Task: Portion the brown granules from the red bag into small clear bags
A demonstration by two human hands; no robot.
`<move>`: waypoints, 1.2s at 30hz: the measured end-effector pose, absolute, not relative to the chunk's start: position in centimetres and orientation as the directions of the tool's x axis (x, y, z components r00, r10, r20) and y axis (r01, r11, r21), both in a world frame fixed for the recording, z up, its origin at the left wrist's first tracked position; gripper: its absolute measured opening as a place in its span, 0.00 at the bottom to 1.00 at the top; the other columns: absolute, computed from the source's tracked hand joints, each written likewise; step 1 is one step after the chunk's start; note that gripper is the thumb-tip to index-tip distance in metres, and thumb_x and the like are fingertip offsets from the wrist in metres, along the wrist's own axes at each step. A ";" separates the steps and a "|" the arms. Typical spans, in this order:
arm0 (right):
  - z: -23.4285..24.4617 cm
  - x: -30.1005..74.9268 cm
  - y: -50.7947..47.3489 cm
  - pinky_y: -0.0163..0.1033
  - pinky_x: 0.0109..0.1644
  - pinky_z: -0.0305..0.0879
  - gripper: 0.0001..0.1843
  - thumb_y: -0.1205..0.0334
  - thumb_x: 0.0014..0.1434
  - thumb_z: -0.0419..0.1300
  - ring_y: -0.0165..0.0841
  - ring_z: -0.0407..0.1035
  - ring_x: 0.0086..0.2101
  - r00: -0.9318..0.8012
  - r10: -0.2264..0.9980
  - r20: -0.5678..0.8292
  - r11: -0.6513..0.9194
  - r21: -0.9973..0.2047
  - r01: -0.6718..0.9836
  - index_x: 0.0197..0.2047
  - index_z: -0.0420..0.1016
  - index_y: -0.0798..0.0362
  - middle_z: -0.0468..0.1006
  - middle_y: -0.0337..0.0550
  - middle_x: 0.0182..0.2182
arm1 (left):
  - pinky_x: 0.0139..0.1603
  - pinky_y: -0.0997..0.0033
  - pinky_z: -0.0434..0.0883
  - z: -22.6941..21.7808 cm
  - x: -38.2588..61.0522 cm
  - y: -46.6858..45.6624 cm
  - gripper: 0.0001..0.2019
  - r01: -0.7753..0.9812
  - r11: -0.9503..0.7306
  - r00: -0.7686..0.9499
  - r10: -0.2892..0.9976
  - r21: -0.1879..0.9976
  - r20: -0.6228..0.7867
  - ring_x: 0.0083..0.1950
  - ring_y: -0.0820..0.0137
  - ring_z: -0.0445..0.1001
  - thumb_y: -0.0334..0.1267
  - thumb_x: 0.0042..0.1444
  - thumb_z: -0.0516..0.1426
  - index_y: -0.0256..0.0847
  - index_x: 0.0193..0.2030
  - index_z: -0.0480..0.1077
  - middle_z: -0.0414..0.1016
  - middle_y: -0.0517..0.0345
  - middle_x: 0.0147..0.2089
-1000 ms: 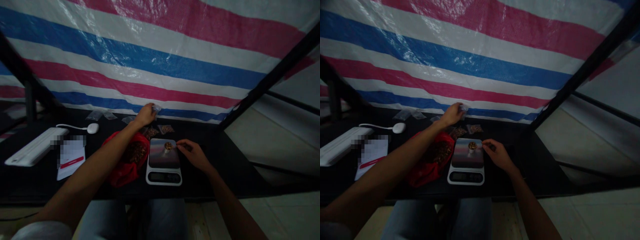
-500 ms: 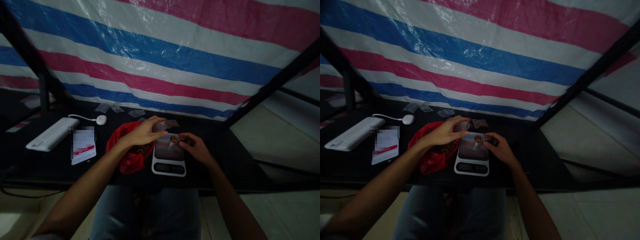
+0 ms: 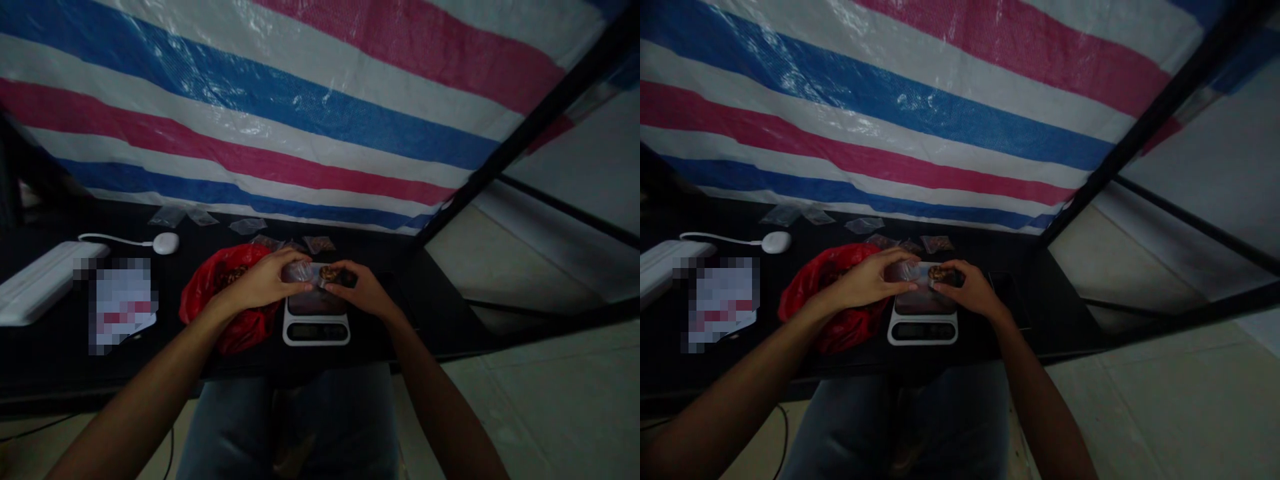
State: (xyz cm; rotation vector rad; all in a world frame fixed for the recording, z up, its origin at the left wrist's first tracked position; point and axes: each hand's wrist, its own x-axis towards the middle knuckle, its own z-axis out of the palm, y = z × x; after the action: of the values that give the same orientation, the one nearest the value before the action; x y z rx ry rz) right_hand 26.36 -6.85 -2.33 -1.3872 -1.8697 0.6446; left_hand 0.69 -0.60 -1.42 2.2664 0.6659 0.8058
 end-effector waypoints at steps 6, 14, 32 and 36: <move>0.9 26.0 -7.0 0.41 0.44 0.68 0.19 0.59 0.58 0.70 0.38 0.75 0.44 -0.256 0.921 0.295 0.390 -0.664 0.638 0.52 0.79 0.52 0.83 0.46 0.47 | 0.60 0.57 0.71 -2.0 1.5 -0.9 0.29 0.246 -0.652 0.632 0.669 0.717 0.391 0.57 0.56 0.77 0.51 0.54 0.68 0.37 0.58 0.75 0.79 0.46 0.56; 5.6 24.7 -6.2 0.41 0.47 0.70 0.16 0.65 0.58 0.69 0.36 0.74 0.43 -0.490 0.821 0.294 0.570 -0.483 0.664 0.51 0.80 0.53 0.79 0.47 0.45 | 0.61 0.55 0.70 -2.1 2.3 -1.3 0.28 0.154 -0.572 0.528 0.737 0.805 0.423 0.57 0.54 0.77 0.50 0.52 0.69 0.37 0.55 0.76 0.80 0.46 0.55; 11.2 23.2 -4.2 0.38 0.40 0.69 0.19 0.62 0.57 0.68 0.34 0.74 0.36 -0.556 0.808 0.193 0.576 -0.455 0.679 0.53 0.79 0.54 0.82 0.45 0.44 | 0.58 0.58 0.72 -2.2 1.8 -1.1 0.29 -0.030 -0.405 0.513 0.778 0.914 0.362 0.54 0.57 0.78 0.49 0.53 0.68 0.36 0.59 0.74 0.80 0.47 0.54; 9.3 24.6 -4.4 0.42 0.49 0.72 0.24 0.62 0.58 0.67 0.38 0.76 0.46 -0.532 0.807 0.256 0.571 -0.569 0.592 0.59 0.75 0.51 0.80 0.48 0.52 | 0.54 0.61 0.73 -2.0 1.6 -1.0 0.32 -0.159 -0.255 0.523 0.797 0.954 0.300 0.52 0.59 0.78 0.57 0.60 0.63 0.38 0.64 0.70 0.80 0.48 0.52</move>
State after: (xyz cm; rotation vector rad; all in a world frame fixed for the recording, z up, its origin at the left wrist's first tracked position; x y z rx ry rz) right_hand 24.60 -4.44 9.34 -1.1195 -2.3077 0.5767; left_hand 1.58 -1.04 -2.02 1.5734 0.5630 1.0025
